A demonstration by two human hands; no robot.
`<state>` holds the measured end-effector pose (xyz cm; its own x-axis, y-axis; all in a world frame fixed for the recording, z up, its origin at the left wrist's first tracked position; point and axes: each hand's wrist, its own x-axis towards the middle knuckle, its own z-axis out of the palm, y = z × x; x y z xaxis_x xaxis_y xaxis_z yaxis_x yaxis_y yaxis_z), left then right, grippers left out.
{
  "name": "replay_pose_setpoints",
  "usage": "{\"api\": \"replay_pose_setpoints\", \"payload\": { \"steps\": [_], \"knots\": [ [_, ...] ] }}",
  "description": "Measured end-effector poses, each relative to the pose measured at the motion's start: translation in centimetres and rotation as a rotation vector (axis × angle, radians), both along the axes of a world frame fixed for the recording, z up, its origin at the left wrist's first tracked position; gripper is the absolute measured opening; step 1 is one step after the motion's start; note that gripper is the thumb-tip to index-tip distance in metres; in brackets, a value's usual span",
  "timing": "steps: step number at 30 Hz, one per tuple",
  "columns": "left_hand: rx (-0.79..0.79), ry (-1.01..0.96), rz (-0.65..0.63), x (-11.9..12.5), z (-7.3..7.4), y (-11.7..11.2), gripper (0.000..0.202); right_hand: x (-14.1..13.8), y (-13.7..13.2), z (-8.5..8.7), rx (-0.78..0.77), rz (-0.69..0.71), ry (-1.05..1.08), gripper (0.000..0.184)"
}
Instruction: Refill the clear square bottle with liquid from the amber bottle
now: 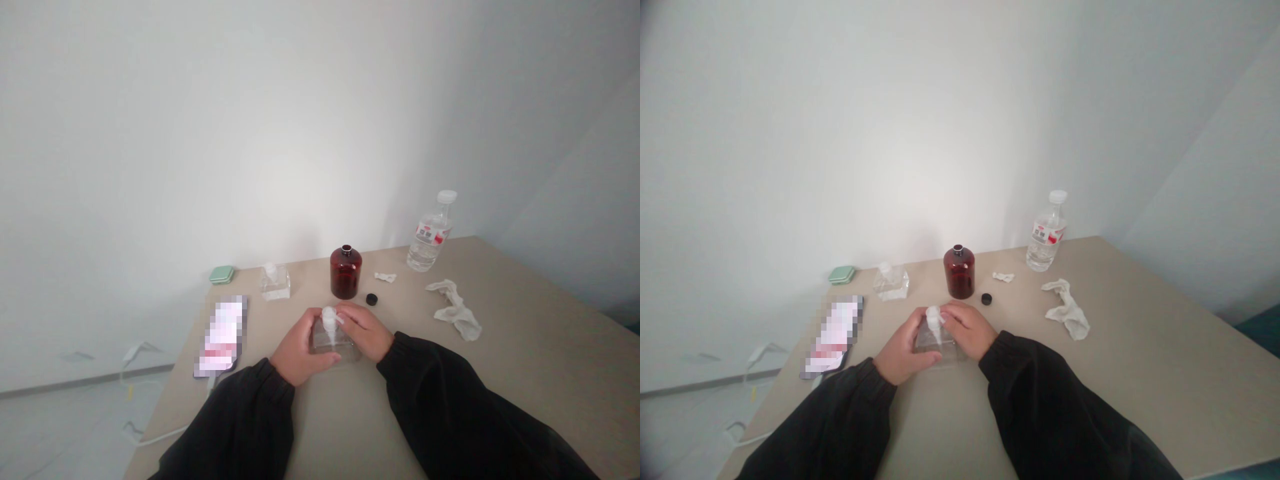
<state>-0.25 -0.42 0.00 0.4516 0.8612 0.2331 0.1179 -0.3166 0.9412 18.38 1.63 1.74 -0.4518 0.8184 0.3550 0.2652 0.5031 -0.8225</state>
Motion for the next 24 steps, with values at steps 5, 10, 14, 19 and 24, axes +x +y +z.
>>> {"api": "replay_pose_setpoints", "payload": {
  "steps": [5,10,14,19,24],
  "knots": [
    [-0.001,0.004,-0.008,0.01,-0.04,-0.04,0.061,0.04,0.12,-0.08,0.0,0.008,-0.008,0.05],
    [-0.018,-0.015,-0.007,0.01,-0.28,0.02,0.062,0.04,0.18,-0.13,-0.006,0.001,-0.01,0.049],
    [-0.018,-0.012,-0.004,-0.09,-0.28,0.04,0.063,0.01,0.18,-0.14,-0.015,-0.008,-0.01,0.048],
    [-0.033,-0.013,-0.011,-0.06,-0.24,0.07,0.061,-0.01,0.13,-0.29,-0.035,-0.018,-0.002,0.047],
    [-0.051,-0.022,-0.006,0.08,-0.15,0.09,0.062,-0.03,0.13,-0.32,-0.073,-0.027,0.012,0.046]
  ]
}}
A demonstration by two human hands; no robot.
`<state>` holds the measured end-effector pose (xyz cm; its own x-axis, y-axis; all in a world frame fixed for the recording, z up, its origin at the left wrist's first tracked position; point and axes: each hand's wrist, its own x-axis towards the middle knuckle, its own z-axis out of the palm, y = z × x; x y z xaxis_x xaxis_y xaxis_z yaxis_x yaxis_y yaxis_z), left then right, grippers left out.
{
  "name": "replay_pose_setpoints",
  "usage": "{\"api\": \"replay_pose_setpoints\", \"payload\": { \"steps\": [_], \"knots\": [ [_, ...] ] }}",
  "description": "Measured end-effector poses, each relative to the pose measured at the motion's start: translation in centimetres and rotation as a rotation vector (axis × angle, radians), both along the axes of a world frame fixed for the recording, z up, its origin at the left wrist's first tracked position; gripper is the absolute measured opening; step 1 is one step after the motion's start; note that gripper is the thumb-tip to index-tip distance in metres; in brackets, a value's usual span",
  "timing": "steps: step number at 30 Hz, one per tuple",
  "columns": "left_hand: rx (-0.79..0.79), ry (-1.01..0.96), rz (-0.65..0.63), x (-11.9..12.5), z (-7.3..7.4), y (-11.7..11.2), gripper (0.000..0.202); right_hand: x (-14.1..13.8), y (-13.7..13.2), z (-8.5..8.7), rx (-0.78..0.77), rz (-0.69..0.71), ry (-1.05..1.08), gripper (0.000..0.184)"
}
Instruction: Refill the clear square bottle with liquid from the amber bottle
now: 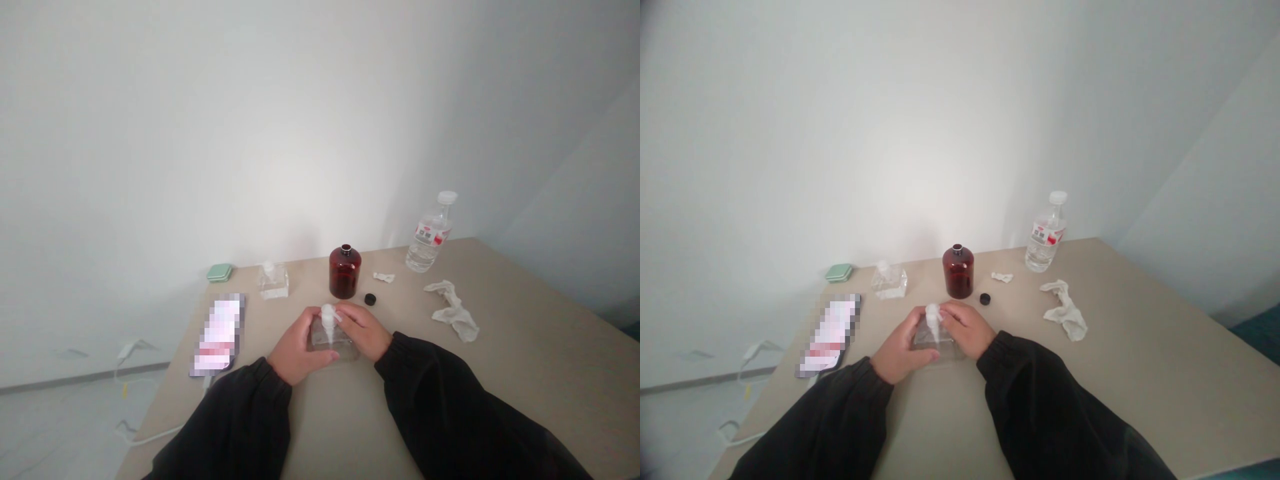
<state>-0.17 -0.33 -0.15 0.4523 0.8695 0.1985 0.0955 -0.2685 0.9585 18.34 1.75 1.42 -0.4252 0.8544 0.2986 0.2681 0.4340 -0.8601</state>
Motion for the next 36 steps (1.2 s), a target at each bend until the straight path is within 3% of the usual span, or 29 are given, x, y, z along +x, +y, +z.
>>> {"api": "replay_pose_setpoints", "payload": {
  "steps": [12,36],
  "knots": [
    [-0.024,0.004,-0.009,0.0,0.3,-0.1,0.061,-0.2,0.2,-0.4,-0.141,0.0,0.069,0.048],
    [-0.064,-0.029,-0.004,0.2,0.9,-0.2,0.059,-0.3,0.0,-0.3,-0.177,0.007,0.1,0.044]
  ]
}}
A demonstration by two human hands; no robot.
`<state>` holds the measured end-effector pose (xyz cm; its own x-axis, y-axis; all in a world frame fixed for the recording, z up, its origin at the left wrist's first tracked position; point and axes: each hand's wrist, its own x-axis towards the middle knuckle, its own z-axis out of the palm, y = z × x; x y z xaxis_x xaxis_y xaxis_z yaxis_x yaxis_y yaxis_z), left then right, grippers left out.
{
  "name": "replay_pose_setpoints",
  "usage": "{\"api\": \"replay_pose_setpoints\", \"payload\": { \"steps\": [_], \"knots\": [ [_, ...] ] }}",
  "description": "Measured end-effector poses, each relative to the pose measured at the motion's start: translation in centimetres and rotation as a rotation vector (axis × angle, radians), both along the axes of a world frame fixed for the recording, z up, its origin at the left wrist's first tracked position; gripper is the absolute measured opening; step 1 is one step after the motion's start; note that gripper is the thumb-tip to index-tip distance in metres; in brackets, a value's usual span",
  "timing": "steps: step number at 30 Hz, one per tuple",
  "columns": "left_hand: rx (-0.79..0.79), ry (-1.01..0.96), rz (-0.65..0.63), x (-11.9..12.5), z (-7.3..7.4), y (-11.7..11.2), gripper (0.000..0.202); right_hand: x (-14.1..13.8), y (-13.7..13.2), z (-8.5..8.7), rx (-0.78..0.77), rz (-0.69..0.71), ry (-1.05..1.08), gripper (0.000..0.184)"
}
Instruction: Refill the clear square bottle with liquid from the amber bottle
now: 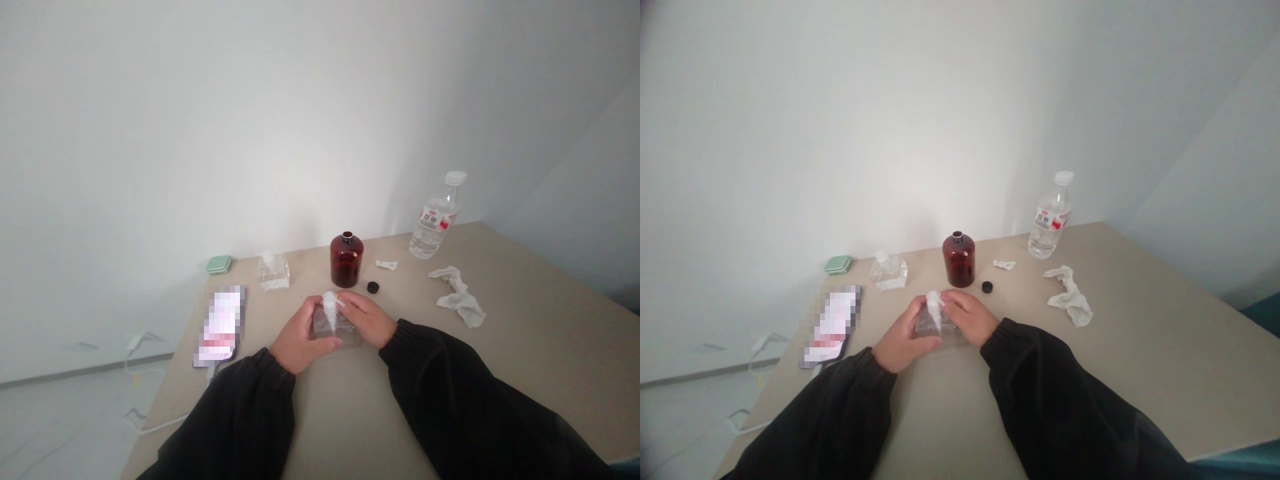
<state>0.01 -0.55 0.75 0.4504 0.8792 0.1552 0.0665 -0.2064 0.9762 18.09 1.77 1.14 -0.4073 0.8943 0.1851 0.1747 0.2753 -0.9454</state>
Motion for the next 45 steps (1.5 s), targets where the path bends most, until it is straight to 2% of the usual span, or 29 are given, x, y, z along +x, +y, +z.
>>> {"api": "replay_pose_setpoints", "payload": {
  "steps": [11,31,45],
  "knots": [
    [0.012,0.02,-0.002,-0.16,-0.33,0.13,0.06,-0.03,0.01,0.0,0.003,-0.006,-0.008,0.044],
    [0.01,0.008,-0.004,-0.1,-0.01,0.04,0.057,0.02,0.1,-0.35,-0.014,-0.002,0.002,0.046],
    [0.005,-0.005,-0.017,-0.14,-0.39,0.14,0.06,-0.03,0.05,0.05,-0.009,0.017,-0.005,0.047]
  ]
}}
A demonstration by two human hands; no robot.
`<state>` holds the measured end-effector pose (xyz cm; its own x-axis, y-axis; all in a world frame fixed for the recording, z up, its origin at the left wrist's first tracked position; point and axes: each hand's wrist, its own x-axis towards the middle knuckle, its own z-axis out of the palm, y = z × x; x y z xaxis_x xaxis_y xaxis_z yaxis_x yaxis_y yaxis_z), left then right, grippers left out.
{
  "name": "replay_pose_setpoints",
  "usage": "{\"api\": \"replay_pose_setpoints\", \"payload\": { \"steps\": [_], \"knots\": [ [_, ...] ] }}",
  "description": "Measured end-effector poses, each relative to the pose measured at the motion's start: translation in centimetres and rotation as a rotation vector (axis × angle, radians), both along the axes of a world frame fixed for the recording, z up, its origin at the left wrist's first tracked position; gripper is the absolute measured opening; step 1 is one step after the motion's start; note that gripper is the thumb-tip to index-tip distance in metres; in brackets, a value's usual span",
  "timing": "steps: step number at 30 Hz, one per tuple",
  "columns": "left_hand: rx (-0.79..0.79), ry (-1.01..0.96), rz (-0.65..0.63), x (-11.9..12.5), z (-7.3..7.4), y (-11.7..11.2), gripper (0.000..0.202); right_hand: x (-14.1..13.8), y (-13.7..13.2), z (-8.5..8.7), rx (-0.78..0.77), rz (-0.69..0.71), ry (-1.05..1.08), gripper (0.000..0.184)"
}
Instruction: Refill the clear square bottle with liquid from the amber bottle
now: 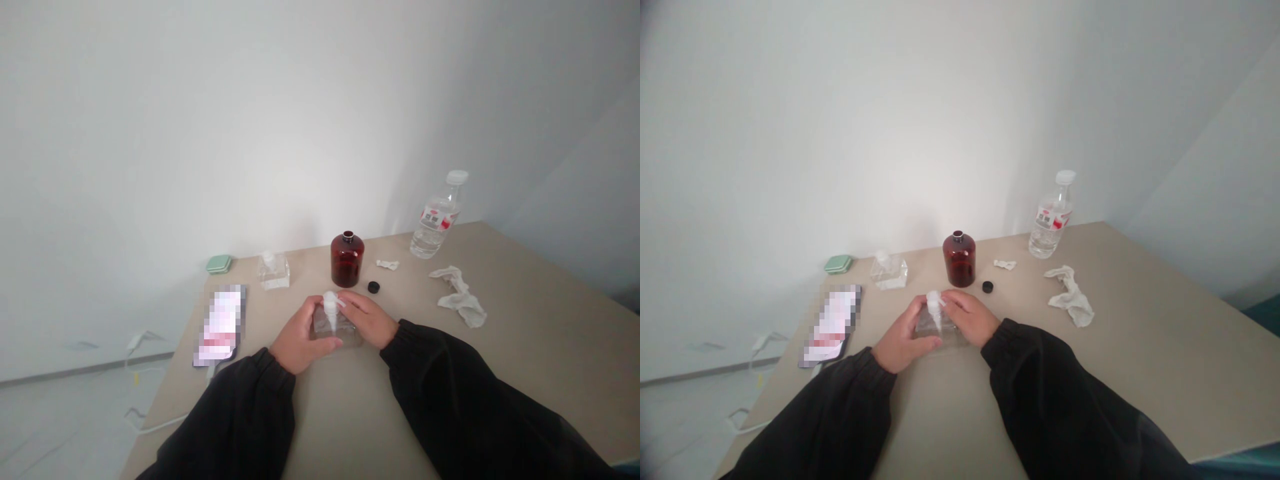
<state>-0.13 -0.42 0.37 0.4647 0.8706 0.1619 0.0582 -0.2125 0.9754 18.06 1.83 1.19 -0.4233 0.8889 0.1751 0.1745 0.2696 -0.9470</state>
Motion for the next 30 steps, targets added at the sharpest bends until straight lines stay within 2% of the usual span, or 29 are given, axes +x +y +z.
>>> {"api": "replay_pose_setpoints", "payload": {
  "steps": [9,17,30],
  "knots": [
    [0.016,0.03,0.015,-0.06,-0.02,-0.02,0.061,0.13,0.07,-0.56,-0.003,0.0,0.008,0.046],
    [0.006,0.02,0.007,0.05,0.33,-0.14,0.06,0.0,-0.03,-0.38,-0.009,-0.007,0.023,0.046],
    [0.027,0.045,0.019,-0.08,0.05,-0.1,0.059,0.0,-0.05,-0.07,-0.004,-0.002,0.004,0.046]
  ]
}}
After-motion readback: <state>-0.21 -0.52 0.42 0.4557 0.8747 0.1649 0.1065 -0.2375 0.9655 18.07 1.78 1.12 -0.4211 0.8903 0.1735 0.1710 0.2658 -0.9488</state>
